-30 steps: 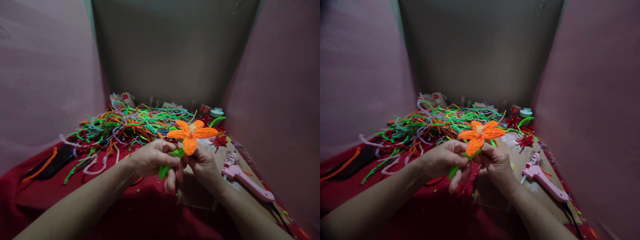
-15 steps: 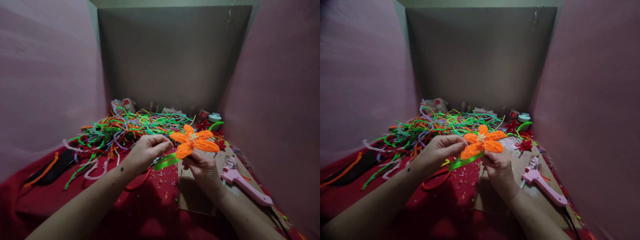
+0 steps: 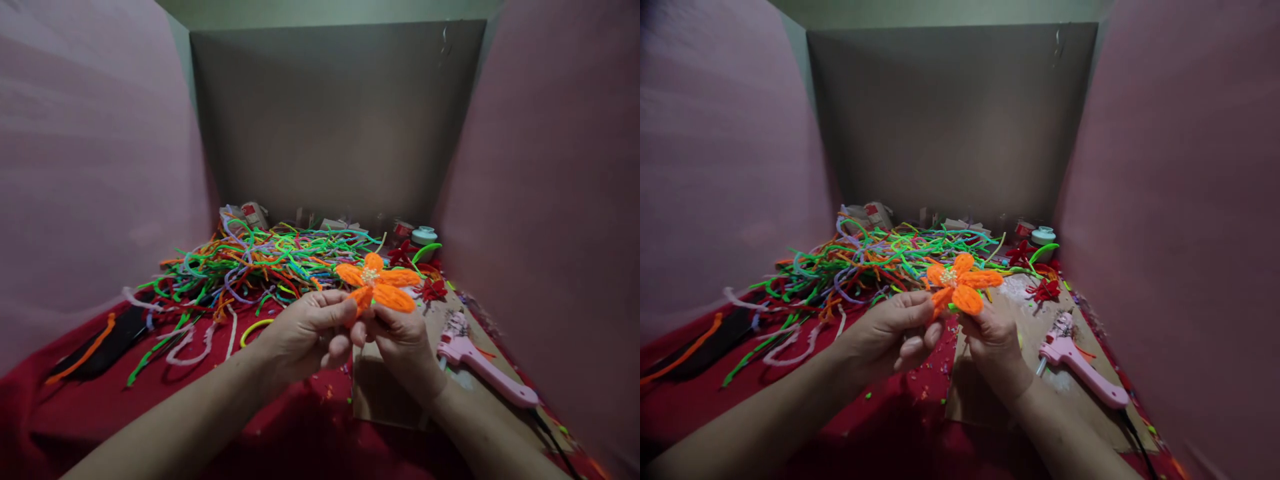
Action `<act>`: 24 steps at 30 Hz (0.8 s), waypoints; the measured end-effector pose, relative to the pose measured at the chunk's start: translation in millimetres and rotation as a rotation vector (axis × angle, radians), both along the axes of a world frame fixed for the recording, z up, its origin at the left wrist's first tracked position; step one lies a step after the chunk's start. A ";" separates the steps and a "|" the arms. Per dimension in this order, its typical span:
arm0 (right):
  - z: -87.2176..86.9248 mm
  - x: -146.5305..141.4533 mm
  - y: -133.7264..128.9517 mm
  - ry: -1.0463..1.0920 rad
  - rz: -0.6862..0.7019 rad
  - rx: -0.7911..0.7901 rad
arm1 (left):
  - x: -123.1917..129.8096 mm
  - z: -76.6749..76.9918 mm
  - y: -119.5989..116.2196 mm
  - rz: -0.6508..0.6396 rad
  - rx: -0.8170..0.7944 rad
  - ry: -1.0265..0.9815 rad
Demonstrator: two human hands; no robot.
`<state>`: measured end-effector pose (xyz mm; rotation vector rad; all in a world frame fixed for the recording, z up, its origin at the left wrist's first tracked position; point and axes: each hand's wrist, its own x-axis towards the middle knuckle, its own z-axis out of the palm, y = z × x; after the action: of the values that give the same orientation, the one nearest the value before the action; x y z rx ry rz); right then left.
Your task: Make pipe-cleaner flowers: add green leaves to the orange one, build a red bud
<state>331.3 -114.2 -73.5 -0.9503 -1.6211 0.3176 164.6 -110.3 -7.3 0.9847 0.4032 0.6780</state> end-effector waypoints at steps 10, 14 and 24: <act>-2.7 1.8 -5.8 0.015 0.037 -0.013 | 15.7 -13.7 -32.2 0.005 0.060 -0.012; 0.4 -0.4 -6.8 -0.057 0.002 0.103 | 23.8 -2.6 -33.0 0.137 0.144 0.085; 6.7 0.2 -3.8 -0.099 -0.053 0.188 | 20.6 3.6 -21.2 0.155 0.366 0.389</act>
<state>331.4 -118.0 -66.8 -0.8754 -1.6803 0.0806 185.2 -131.5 -3.7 1.4522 0.7194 0.7141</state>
